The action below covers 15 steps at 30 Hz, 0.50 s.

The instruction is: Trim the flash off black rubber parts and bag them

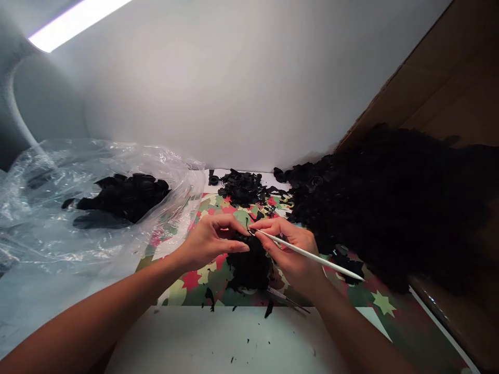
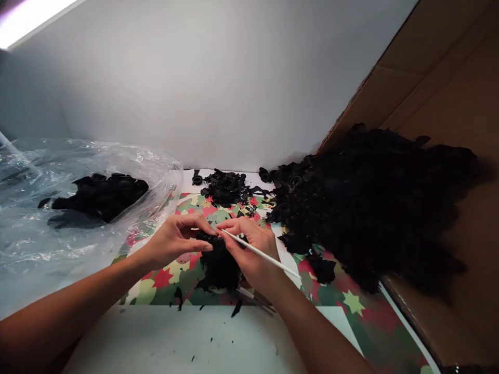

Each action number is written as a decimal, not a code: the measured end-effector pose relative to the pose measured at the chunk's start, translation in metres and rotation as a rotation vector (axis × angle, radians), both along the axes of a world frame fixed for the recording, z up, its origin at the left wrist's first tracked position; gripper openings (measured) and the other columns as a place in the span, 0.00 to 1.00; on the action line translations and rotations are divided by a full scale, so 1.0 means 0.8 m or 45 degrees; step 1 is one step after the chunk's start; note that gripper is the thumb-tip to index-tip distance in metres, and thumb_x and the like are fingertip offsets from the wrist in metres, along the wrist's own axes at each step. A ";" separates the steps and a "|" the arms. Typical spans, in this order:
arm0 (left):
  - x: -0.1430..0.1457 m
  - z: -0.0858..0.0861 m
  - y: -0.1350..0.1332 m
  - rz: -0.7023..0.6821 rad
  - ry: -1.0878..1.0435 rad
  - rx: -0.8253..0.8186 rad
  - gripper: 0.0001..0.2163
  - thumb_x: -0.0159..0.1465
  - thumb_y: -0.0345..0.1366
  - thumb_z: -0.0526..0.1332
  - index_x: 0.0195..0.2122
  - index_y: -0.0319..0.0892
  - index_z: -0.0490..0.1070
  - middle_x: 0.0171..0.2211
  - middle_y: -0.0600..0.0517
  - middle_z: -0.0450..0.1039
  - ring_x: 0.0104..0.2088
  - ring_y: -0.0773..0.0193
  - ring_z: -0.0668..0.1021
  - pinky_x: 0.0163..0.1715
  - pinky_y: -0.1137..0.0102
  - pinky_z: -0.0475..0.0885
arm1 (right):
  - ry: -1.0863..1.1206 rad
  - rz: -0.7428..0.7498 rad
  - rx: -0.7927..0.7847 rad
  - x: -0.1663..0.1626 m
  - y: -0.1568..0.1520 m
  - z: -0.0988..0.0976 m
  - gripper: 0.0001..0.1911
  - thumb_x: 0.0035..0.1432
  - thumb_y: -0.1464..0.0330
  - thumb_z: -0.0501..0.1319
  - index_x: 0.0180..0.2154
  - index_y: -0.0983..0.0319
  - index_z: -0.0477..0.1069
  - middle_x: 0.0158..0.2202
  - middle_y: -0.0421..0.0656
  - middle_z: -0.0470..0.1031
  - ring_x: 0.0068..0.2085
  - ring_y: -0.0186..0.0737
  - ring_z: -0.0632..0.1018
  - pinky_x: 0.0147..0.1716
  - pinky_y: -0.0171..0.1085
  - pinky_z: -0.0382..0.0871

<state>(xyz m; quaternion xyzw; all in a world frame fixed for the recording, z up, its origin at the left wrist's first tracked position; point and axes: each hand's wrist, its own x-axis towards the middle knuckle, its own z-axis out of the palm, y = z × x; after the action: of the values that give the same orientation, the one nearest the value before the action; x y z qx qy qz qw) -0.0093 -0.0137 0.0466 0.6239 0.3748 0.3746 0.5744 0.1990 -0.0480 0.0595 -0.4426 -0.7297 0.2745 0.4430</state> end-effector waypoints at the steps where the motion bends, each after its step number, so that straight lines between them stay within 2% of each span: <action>1: 0.000 0.000 0.000 -0.008 -0.002 -0.003 0.10 0.52 0.35 0.75 0.34 0.38 0.81 0.29 0.50 0.77 0.32 0.63 0.77 0.33 0.69 0.74 | 0.001 -0.021 -0.004 0.000 0.000 0.000 0.09 0.65 0.68 0.61 0.31 0.58 0.73 0.42 0.43 0.84 0.41 0.42 0.83 0.42 0.39 0.73; 4: -0.002 -0.003 0.001 -0.044 0.011 0.038 0.11 0.54 0.36 0.74 0.37 0.38 0.80 0.32 0.49 0.77 0.34 0.62 0.78 0.36 0.68 0.75 | -0.055 -0.102 -0.008 0.003 0.003 -0.003 0.09 0.66 0.65 0.61 0.33 0.58 0.75 0.41 0.44 0.84 0.42 0.44 0.83 0.43 0.39 0.73; 6: -0.003 -0.006 0.000 -0.066 0.058 0.163 0.10 0.59 0.35 0.71 0.41 0.39 0.78 0.36 0.49 0.78 0.36 0.62 0.78 0.38 0.67 0.75 | -0.172 -0.167 -0.030 0.008 0.007 -0.009 0.10 0.67 0.61 0.60 0.34 0.58 0.74 0.35 0.42 0.84 0.37 0.43 0.83 0.38 0.37 0.73; 9: -0.002 -0.009 -0.001 -0.034 0.303 0.612 0.08 0.68 0.32 0.61 0.46 0.41 0.77 0.38 0.49 0.76 0.38 0.63 0.77 0.39 0.68 0.74 | -0.428 -0.139 -0.091 0.019 0.019 -0.021 0.13 0.70 0.57 0.55 0.38 0.57 0.72 0.24 0.38 0.79 0.25 0.40 0.79 0.26 0.34 0.67; 11: -0.003 -0.008 0.001 0.051 0.567 0.972 0.11 0.71 0.32 0.56 0.45 0.41 0.78 0.35 0.49 0.73 0.36 0.63 0.75 0.37 0.68 0.74 | -0.588 -0.141 -0.102 0.028 0.031 -0.029 0.16 0.70 0.56 0.52 0.43 0.58 0.73 0.22 0.38 0.77 0.20 0.40 0.76 0.21 0.34 0.63; 13: -0.012 0.001 0.008 0.168 0.807 1.255 0.13 0.73 0.34 0.54 0.47 0.42 0.79 0.35 0.48 0.72 0.31 0.65 0.73 0.32 0.69 0.73 | -0.683 -0.104 -0.129 0.037 0.046 -0.035 0.20 0.71 0.58 0.47 0.49 0.57 0.74 0.21 0.39 0.77 0.21 0.43 0.78 0.22 0.35 0.65; 15: -0.030 0.018 0.016 0.337 0.992 1.415 0.15 0.73 0.30 0.53 0.51 0.46 0.79 0.42 0.46 0.73 0.32 0.65 0.75 0.32 0.69 0.74 | -0.730 -0.075 -0.095 0.049 0.060 -0.039 0.23 0.70 0.62 0.45 0.56 0.56 0.73 0.28 0.43 0.82 0.29 0.45 0.82 0.29 0.37 0.71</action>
<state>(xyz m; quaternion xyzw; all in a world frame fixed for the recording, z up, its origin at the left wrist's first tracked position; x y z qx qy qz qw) -0.0337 -0.0013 0.0609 0.8639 0.3790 0.3266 -0.0576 0.2382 0.0003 0.0286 -0.5390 -0.8015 0.1520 0.2097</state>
